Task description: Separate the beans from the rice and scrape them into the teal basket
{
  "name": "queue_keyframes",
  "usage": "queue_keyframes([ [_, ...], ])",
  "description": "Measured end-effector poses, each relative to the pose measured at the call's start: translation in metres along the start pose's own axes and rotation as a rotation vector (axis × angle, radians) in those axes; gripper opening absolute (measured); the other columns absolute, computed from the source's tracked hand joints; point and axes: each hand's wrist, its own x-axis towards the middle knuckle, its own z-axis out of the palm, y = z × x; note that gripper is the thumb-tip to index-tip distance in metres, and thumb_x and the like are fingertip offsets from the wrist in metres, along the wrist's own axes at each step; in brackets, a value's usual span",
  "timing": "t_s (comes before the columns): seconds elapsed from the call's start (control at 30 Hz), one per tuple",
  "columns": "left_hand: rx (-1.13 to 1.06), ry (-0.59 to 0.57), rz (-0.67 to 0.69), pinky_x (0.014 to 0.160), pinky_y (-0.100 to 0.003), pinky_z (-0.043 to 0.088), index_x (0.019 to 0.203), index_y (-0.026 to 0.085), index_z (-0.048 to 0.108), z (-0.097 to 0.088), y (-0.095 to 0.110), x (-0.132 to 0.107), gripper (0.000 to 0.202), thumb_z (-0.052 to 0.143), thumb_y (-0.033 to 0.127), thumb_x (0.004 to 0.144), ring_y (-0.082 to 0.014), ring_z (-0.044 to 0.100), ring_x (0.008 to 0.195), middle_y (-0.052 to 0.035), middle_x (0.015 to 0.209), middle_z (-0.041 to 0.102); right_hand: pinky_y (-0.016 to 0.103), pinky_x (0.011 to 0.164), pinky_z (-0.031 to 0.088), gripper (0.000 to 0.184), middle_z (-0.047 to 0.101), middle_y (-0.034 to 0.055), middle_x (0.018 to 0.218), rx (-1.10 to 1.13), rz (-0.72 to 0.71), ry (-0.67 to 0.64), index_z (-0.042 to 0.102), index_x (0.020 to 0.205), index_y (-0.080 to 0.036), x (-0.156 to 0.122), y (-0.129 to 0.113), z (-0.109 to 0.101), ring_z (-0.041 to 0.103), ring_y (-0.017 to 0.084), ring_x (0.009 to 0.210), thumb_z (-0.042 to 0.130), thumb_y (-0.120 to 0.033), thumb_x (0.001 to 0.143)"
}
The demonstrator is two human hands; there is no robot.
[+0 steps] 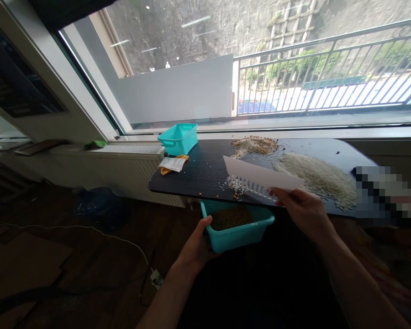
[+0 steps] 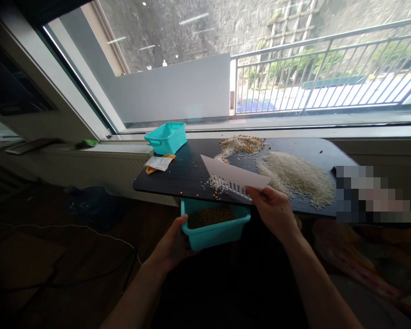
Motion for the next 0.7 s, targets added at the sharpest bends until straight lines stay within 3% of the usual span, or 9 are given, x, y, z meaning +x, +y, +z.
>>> queue_keyframes([
  [0.23,-0.002,0.021,0.015,0.073,-0.035,0.05,0.122,0.017,0.054,0.0,0.001,0.001,0.051,0.053,0.051,0.083,-0.0221,0.062,0.085,-0.0107,0.103,0.066,0.026,0.047,0.044,0.03,0.066,-0.0002,0.054,-0.025,-0.014,-0.037,0.074,0.064,-0.02,-0.006,-0.003,0.0,0.061,0.016,0.053,0.07,-0.049,0.063],
  [0.53,0.001,0.022,0.019,0.071,-0.034,0.049,0.121,0.018,0.054,0.0,0.001,0.0,0.051,0.054,0.051,0.082,-0.0217,0.061,0.084,-0.0105,0.106,0.065,0.028,0.051,0.05,0.028,0.072,0.0018,0.061,-0.016,-0.007,0.02,0.075,0.07,-0.021,-0.018,0.001,-0.017,0.065,0.018,0.057,0.07,-0.048,0.065],
  [0.7,0.003,0.005,0.02,0.072,-0.034,0.049,0.122,0.02,0.054,0.001,0.001,0.001,0.051,0.053,0.051,0.083,-0.0217,0.061,0.085,-0.0089,0.105,0.065,0.029,0.055,0.052,0.03,0.073,0.0029,0.064,0.009,-0.01,-0.032,0.075,0.069,-0.02,-0.022,-0.001,-0.009,0.067,0.02,0.06,0.07,-0.049,0.064],
])
